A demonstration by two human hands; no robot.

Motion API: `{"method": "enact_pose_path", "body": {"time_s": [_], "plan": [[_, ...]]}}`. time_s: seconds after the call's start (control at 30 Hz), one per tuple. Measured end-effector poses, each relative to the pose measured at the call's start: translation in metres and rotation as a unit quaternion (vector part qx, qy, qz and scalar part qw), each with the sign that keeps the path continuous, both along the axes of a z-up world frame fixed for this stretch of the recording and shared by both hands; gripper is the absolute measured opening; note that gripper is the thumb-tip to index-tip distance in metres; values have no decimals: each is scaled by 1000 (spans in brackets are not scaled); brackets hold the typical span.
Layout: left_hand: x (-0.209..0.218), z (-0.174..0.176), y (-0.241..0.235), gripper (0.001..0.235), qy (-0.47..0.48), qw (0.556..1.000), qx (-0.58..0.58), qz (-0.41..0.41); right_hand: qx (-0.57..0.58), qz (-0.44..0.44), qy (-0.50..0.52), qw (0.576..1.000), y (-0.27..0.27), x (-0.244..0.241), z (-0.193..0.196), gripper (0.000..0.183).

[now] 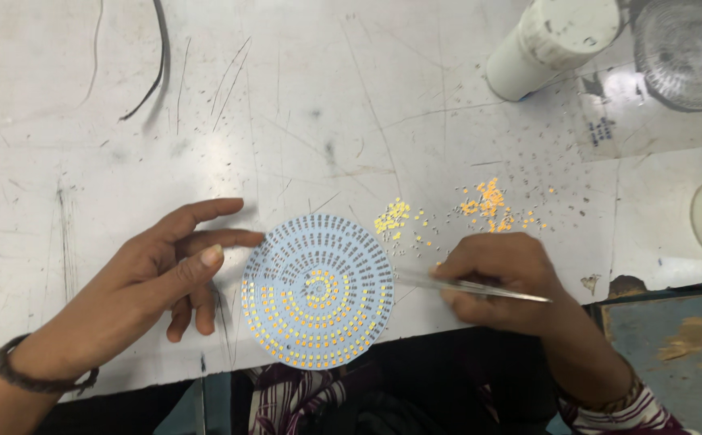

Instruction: The person uses tweezers to pick up small yellow LED components from a pile on the table and places them one by one into empty slots on a circular LED board. The person continues this repetitive placement throughout the clip.

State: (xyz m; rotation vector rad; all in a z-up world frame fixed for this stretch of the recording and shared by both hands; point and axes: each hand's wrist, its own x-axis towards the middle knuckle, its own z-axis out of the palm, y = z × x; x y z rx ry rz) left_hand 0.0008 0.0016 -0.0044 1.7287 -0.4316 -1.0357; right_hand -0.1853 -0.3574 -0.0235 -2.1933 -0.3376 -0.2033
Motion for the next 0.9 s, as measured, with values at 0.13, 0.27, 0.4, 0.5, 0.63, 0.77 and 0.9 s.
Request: {"method": "enact_pose_path", "body": {"time_s": [0.13, 0.27, 0.4, 0.5, 0.63, 0.77, 0.9], "plan": [[1, -2, 1, 66, 13, 1000, 16, 12, 3, -171, 54, 984, 3, -3, -4, 17], [1, -3, 2, 65, 24, 1000, 6, 8, -10, -170, 75, 982, 3, -2, -6, 17], [2, -4, 3, 65, 29, 999, -13, 6, -9, -150, 43, 988, 2, -1, -7, 20], [2, -4, 3, 66, 28, 1000, 1, 10, -4, -139, 36, 990, 3, -1, -7, 21], [1, -4, 4, 66, 33, 999, -2, 10, 6, -132, 50, 990, 5, 1, -5, 20], [2, -5, 4, 66, 28, 1000, 10, 8, -13, -113, 32, 993, 7, 4, -3, 22], [3, -6, 4, 66, 24, 1000, 7, 7, -23, -110, 29, 993, 7, 4, -2, 22]]}}
